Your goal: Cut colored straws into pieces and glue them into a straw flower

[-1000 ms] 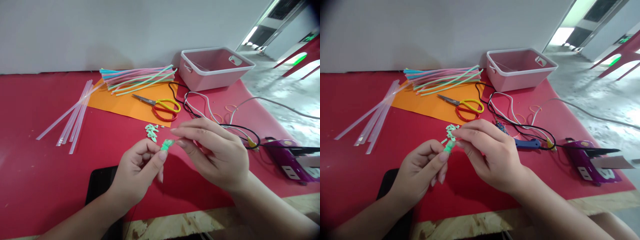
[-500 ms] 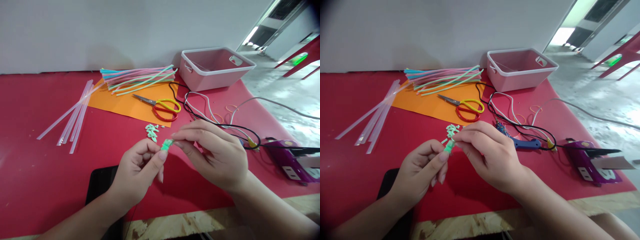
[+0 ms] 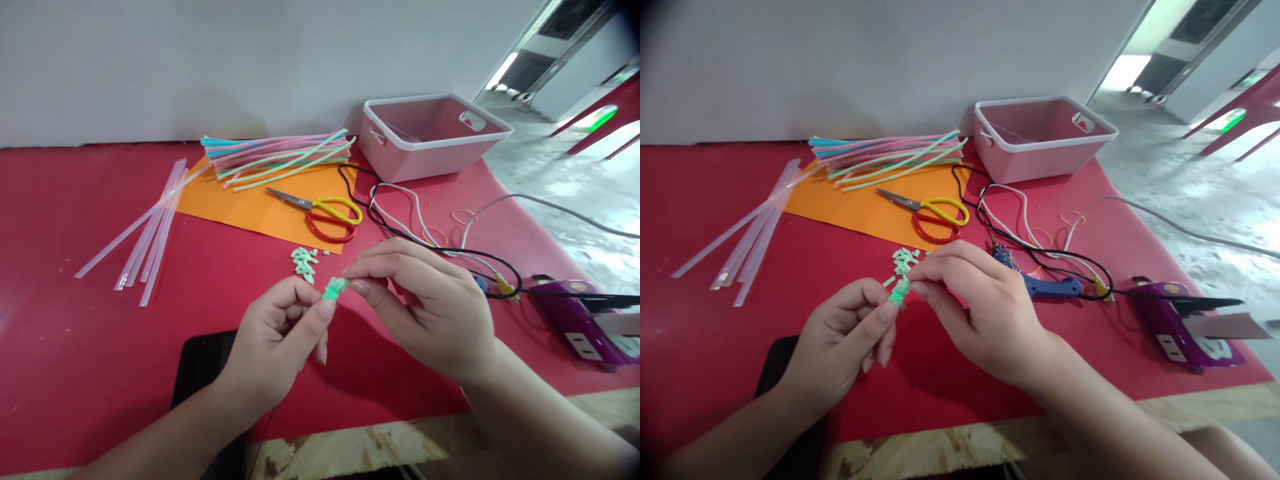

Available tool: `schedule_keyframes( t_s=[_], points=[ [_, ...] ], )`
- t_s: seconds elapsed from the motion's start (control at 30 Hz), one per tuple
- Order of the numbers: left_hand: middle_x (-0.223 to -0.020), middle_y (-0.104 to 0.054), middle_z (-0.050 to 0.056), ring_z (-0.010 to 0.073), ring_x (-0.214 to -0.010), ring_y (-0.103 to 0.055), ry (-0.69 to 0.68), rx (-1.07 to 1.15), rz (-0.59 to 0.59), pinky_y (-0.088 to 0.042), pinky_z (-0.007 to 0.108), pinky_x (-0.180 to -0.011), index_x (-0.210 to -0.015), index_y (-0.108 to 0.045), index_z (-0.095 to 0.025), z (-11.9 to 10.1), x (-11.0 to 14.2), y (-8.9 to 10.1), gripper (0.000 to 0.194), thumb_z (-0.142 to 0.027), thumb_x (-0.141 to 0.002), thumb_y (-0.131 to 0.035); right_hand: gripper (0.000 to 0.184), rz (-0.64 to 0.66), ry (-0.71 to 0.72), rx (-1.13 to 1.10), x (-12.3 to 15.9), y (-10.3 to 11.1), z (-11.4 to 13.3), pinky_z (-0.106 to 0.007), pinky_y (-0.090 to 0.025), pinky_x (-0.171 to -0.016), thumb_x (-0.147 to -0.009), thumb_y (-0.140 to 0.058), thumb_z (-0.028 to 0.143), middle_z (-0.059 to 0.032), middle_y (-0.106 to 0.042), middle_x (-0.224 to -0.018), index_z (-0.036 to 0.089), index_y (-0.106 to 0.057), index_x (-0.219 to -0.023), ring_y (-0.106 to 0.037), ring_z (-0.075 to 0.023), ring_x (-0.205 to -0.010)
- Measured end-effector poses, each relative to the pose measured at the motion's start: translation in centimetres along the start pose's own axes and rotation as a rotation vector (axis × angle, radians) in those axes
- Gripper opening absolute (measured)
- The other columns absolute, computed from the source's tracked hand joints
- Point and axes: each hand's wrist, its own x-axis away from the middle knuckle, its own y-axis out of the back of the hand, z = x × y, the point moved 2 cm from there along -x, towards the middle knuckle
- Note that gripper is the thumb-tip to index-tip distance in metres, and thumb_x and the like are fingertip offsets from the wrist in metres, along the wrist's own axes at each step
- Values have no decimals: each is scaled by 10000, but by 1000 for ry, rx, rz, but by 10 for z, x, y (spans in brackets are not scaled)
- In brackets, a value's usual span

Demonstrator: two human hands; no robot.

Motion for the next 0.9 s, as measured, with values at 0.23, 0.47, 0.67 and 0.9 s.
schedule_keyframes(
  t_s=[0.23, 0.47, 0.67, 0.9],
  points=[
    [-474, -548, -62, 33, -364, -391, 10, -19, 1, -270, 152, -366, -738, -500, -192, -1, -1, 1, 251, -372, -897, -571, 117, 7, 57, 30, 1, 1, -1, -251, -561, -732, -856, -604, 107, -57, -689, -859, 186, -665, -916, -665, -145, -797],
    [-478, -522, -75, 30, -357, -368, 5, -17, 5, -261, 153, -362, -760, -509, -196, 1, -1, 1, 222, -361, -896, -572, 115, 5, 140, 85, 5, 0, -2, -277, -550, -782, -861, -622, 117, -65, -694, -894, 172, -665, -953, -655, -151, -828],
    [-471, -469, -87, 28, -358, -329, 19, 33, 11, -282, 155, -382, -754, -516, -197, 1, -1, 0, 218, -356, -887, -584, 138, -6, 166, 89, 6, -1, -2, -301, -555, -765, -862, -613, 111, -67, -694, -898, 178, -666, -971, -656, -166, -831],
    [-457, -400, -89, 44, -390, -339, 46, 89, 14, -269, 164, -391, -744, -519, -196, 4, -1, 0, 265, -416, -850, -624, 142, -23, 161, 92, 6, -2, -1, -307, -560, -749, -850, -611, 101, -65, -699, -874, 186, -671, -947, -659, -171, -808]
  ],
)
